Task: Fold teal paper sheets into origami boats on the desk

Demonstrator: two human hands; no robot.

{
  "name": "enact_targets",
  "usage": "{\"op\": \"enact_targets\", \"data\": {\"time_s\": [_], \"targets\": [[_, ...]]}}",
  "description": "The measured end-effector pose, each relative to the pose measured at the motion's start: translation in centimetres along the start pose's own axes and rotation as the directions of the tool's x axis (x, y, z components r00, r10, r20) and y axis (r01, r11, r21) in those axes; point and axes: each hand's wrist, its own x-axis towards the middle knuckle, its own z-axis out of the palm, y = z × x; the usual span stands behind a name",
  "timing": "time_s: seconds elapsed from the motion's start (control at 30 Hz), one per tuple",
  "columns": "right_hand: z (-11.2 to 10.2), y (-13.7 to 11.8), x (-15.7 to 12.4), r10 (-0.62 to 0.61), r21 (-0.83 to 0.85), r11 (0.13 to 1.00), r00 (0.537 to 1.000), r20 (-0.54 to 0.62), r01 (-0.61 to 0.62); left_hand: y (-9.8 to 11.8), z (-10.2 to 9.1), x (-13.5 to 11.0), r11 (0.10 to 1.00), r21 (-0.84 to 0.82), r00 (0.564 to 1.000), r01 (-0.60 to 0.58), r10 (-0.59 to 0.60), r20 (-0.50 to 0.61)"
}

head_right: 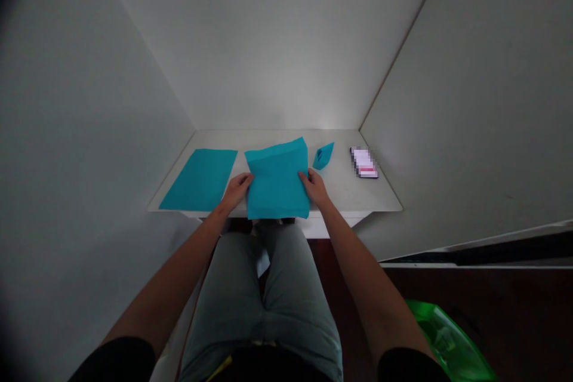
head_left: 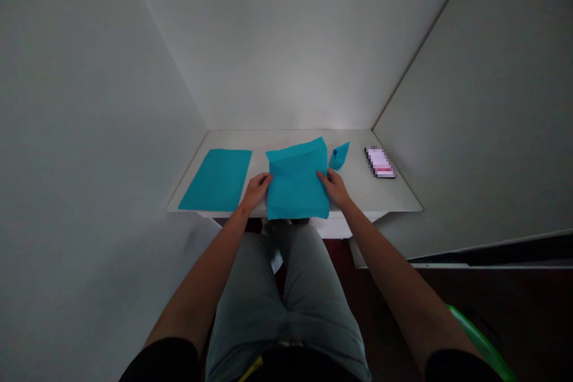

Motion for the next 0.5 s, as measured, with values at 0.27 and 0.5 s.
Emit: {"op": "enact_targets", "data": {"time_s": [0.27,0.5], "targets": [[0.1,0.5,-0.8,-0.021,0.168,0.986,0.990,0.137,-0.003,-1.2,0.1,0.0,0.999,0.027,0.990,-0.018,0.021,-0.138],[-0.1,0.9,-0.4,-0.041,0.134,0.990,0.998,0.048,0.034,-1.4,-0.3,0.2,0.998,-0.064,0.992,0.000,-0.008,-0.125]]}}
